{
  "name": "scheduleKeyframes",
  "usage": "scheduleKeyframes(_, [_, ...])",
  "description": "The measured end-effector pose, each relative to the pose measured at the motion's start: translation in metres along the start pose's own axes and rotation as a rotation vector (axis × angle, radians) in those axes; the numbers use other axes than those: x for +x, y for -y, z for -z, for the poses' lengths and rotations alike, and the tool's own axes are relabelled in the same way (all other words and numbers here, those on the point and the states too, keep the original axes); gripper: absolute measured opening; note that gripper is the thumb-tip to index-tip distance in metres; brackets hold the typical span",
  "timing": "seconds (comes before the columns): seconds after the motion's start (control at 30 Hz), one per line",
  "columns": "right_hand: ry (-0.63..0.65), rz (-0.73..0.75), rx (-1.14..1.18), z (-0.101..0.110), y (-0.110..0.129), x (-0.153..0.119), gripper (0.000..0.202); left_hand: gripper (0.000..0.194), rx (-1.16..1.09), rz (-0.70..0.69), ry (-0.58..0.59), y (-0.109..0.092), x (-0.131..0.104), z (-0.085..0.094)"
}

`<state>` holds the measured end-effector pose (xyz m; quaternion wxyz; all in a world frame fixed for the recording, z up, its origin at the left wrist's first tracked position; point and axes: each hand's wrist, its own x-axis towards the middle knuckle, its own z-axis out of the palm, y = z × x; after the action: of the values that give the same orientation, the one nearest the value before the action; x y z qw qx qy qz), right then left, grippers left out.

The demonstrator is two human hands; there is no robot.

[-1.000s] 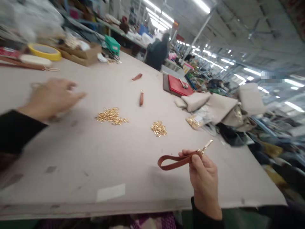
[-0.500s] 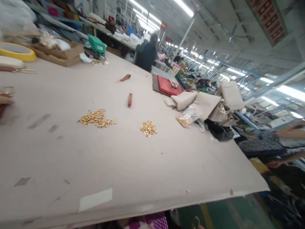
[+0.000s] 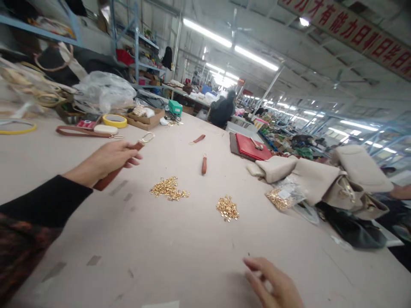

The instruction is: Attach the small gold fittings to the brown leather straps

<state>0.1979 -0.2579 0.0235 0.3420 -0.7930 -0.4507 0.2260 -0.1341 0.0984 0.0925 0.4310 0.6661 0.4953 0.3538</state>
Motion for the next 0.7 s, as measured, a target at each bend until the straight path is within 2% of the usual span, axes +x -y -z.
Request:
scheduleKeyframes(0.07, [0.088,0.324,-0.107,-0.040,0.032,0.038,0.024,0.027,-0.117,-0.045,0.076,-0.019,-0.007,-0.035])
scheduleKeyframes(0.1, [0.095,0.410,-0.137,-0.059,0.047,0.055,0.025,0.025,-0.188,-0.076,0.106,-0.025,-0.011,-0.053])
scheduleKeyframes(0.17, [0.038,0.459,-0.209,-0.094,0.073,0.087,0.025,0.025,-0.454,-0.090,0.185,-0.032,-0.017,-0.087])
scheduleKeyframes(0.27, [-0.017,0.511,-0.314,-0.129,0.097,0.122,0.025,0.025,-0.600,-0.100,0.226,-0.029,-0.027,-0.123])
scheduleKeyframes(0.33, [-0.037,0.523,-0.403,-0.142,0.105,0.138,0.024,0.026,-0.593,-0.088,0.293,-0.022,-0.034,-0.134])
scheduleKeyframes(0.4, [-0.050,0.508,-0.500,-0.151,0.109,0.148,0.019,0.031,-0.572,-0.058,0.342,-0.014,-0.038,-0.137])
scheduleKeyframes(0.53, [-0.063,0.532,-0.628,-0.160,0.110,0.161,0.014,0.040,-0.501,-0.022,0.305,0.003,-0.034,-0.141])
scheduleKeyframes(0.7, [-0.079,0.726,-0.723,-0.163,0.109,0.168,0.011,0.045,-0.457,-0.093,0.295,0.012,-0.029,-0.152])
